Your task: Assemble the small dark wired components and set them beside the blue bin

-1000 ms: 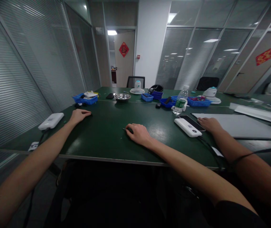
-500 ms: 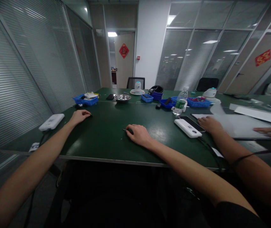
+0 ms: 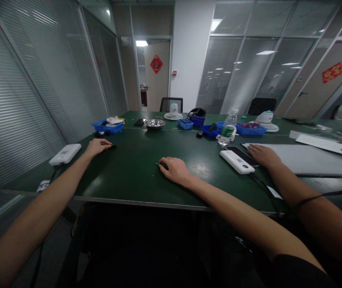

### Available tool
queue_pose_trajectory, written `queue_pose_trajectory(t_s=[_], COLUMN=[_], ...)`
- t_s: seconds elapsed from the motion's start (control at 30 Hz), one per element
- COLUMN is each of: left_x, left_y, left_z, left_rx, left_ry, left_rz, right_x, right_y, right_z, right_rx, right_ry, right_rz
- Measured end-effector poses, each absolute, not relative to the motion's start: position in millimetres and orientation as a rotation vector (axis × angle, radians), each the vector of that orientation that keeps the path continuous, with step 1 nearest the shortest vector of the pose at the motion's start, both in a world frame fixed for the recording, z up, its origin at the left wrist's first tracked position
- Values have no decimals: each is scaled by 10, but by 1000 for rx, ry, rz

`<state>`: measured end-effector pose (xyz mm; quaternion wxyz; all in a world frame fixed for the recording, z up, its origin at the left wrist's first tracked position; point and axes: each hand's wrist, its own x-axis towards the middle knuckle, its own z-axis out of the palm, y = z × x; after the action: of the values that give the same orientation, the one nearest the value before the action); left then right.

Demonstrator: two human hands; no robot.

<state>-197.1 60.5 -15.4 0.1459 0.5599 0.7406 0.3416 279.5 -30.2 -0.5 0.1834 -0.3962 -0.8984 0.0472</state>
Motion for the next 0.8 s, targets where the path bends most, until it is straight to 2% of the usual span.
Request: queue_pose_trajectory(t_s=[0.2,0.57,0.8], left_x=[-1822,-259,-139], left_y=[578,45,-103], left_z=[-117,-43,-15], left_rx=[1694,2178,2224], left_ry=[1998,1024,944], left_rz=[960,711,746], right_x=[2814,2794,2800], right_y=[-287,-317,-336], right_z=[-21,-19,-6], right_rx=[-1079,-852,-845], right_ry=[-2529,-2554,-2572], right_rz=[165,159,145])
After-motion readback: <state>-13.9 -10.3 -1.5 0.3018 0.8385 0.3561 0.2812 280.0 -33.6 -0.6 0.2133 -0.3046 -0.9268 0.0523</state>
